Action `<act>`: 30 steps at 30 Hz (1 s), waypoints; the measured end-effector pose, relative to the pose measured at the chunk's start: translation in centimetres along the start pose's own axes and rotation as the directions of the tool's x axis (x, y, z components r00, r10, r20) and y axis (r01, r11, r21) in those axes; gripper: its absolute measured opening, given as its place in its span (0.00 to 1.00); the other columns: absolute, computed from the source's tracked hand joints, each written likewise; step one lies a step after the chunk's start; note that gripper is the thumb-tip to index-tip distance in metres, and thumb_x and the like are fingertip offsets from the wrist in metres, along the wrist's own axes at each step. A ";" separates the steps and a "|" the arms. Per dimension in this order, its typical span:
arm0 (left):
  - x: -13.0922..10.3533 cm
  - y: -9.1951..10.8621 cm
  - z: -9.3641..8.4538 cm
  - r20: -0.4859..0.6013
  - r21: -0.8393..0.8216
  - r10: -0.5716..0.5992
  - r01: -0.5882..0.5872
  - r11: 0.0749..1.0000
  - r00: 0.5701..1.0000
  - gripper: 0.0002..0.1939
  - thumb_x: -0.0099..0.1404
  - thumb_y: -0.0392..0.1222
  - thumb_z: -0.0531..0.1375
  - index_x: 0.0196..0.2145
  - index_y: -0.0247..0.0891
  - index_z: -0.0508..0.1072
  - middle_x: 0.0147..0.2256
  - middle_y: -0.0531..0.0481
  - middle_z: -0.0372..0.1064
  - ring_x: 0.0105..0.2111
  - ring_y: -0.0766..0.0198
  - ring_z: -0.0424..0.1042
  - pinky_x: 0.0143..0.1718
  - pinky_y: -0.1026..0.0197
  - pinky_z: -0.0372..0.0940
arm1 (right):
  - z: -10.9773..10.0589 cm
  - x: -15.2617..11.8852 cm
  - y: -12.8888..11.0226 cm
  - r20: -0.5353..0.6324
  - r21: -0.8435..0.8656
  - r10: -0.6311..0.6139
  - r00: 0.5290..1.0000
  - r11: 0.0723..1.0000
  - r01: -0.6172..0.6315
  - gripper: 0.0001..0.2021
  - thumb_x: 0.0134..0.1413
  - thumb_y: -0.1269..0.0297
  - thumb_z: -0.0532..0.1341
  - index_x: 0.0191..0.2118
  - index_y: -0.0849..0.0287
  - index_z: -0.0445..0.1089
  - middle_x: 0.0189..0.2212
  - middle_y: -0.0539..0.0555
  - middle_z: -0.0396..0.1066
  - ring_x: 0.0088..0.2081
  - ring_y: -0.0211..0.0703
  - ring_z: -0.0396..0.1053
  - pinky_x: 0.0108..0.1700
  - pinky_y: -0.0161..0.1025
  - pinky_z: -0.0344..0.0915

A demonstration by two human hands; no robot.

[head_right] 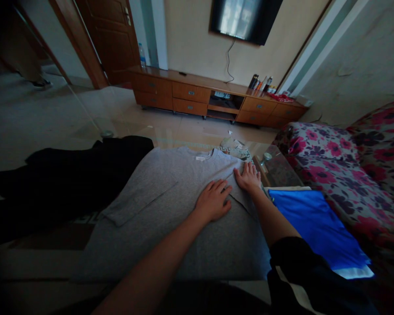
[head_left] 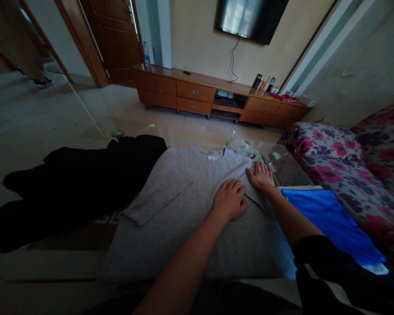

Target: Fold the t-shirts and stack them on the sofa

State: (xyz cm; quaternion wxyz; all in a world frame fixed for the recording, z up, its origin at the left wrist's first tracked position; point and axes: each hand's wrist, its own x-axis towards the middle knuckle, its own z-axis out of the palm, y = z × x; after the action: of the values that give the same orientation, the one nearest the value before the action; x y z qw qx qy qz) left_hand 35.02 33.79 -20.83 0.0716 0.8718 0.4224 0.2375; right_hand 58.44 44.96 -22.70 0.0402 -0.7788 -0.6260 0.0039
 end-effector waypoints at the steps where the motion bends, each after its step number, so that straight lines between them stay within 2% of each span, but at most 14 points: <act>1: 0.0 0.0 0.1 0.002 -0.002 0.000 0.000 1.000 1.000 0.27 0.72 0.52 0.52 0.65 0.42 0.64 0.68 0.45 0.57 0.69 0.52 0.52 0.70 0.45 0.47 | 0.0 0.2 0.0 -0.002 0.004 0.007 1.000 1.000 -0.007 0.45 0.66 0.34 0.36 0.76 0.65 0.41 0.75 0.64 0.36 0.74 0.60 0.37 0.71 0.63 0.38; 5: 0.1 0.0 0.2 -0.005 -0.008 -0.003 0.003 1.000 1.000 0.27 0.72 0.52 0.52 0.65 0.43 0.64 0.68 0.45 0.57 0.69 0.52 0.52 0.70 0.45 0.47 | -0.7 0.0 -0.2 0.002 0.026 -0.022 1.000 0.999 0.022 0.44 0.67 0.35 0.37 0.76 0.63 0.42 0.75 0.62 0.36 0.75 0.59 0.35 0.71 0.64 0.36; 8: 0.1 0.1 0.1 -0.008 0.002 0.001 -0.001 1.000 1.000 0.26 0.72 0.51 0.53 0.64 0.43 0.65 0.68 0.46 0.58 0.69 0.52 0.53 0.70 0.44 0.48 | -1.2 -1.8 -0.1 -0.048 0.007 -0.084 0.995 0.996 0.085 0.41 0.69 0.40 0.35 0.75 0.65 0.43 0.75 0.62 0.35 0.75 0.56 0.33 0.72 0.61 0.35; 11: 0.0 0.1 -0.1 -0.007 0.012 0.010 -0.009 1.000 1.000 0.26 0.72 0.51 0.53 0.64 0.43 0.66 0.67 0.45 0.58 0.68 0.52 0.54 0.70 0.44 0.48 | -1.3 -4.2 0.6 -0.078 -0.040 -0.135 0.988 0.990 0.132 0.42 0.69 0.39 0.37 0.75 0.67 0.43 0.75 0.63 0.33 0.75 0.55 0.32 0.73 0.57 0.36; 16: 0.0 0.1 0.0 -0.011 0.014 0.018 -0.018 1.000 1.000 0.26 0.72 0.50 0.53 0.64 0.43 0.65 0.67 0.46 0.58 0.68 0.53 0.54 0.70 0.45 0.48 | -0.7 -5.7 2.1 0.030 -0.053 -0.131 0.991 0.990 0.133 0.41 0.68 0.37 0.37 0.76 0.62 0.43 0.76 0.60 0.35 0.75 0.54 0.31 0.73 0.57 0.35; 21: 0.1 0.3 -0.1 0.007 0.015 0.021 -0.021 1.000 1.000 0.26 0.71 0.50 0.53 0.64 0.44 0.66 0.67 0.46 0.58 0.68 0.53 0.54 0.69 0.45 0.49 | -1.3 -5.7 2.7 0.052 0.028 -0.132 0.990 0.991 0.131 0.40 0.69 0.37 0.38 0.75 0.59 0.45 0.76 0.59 0.35 0.75 0.52 0.31 0.73 0.57 0.36; 25: 0.0 0.3 -0.3 -0.001 0.013 0.019 -0.019 1.000 1.000 0.26 0.71 0.50 0.54 0.64 0.45 0.66 0.67 0.47 0.59 0.68 0.53 0.55 0.69 0.45 0.50 | -1.7 -8.3 3.2 0.006 -0.003 -0.187 0.982 0.982 0.187 0.38 0.70 0.40 0.38 0.74 0.59 0.49 0.76 0.58 0.33 0.75 0.51 0.29 0.74 0.55 0.36; 27: 0.0 0.3 -0.3 -0.007 0.011 0.027 -0.027 1.000 1.000 0.26 0.71 0.50 0.54 0.64 0.44 0.66 0.67 0.46 0.59 0.67 0.53 0.55 0.69 0.46 0.50 | -1.7 -9.8 3.5 0.000 -0.023 -0.219 0.976 0.975 0.219 0.37 0.70 0.40 0.39 0.75 0.56 0.47 0.76 0.56 0.31 0.75 0.51 0.29 0.74 0.55 0.37; 30: 0.0 0.4 -0.2 -0.007 0.010 0.033 -0.033 0.999 0.999 0.26 0.71 0.50 0.54 0.64 0.44 0.66 0.67 0.46 0.59 0.68 0.53 0.55 0.69 0.45 0.49 | -1.8 -11.0 3.9 0.050 0.003 -0.211 0.976 0.977 0.211 0.38 0.69 0.38 0.40 0.76 0.52 0.43 0.76 0.53 0.31 0.75 0.52 0.31 0.73 0.56 0.40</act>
State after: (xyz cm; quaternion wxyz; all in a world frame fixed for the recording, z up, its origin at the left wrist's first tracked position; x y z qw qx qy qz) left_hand 35.15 33.53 -20.53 0.0620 0.8781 0.4095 0.2395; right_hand 59.92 33.34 -21.62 0.0237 -0.7075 -0.7061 0.0185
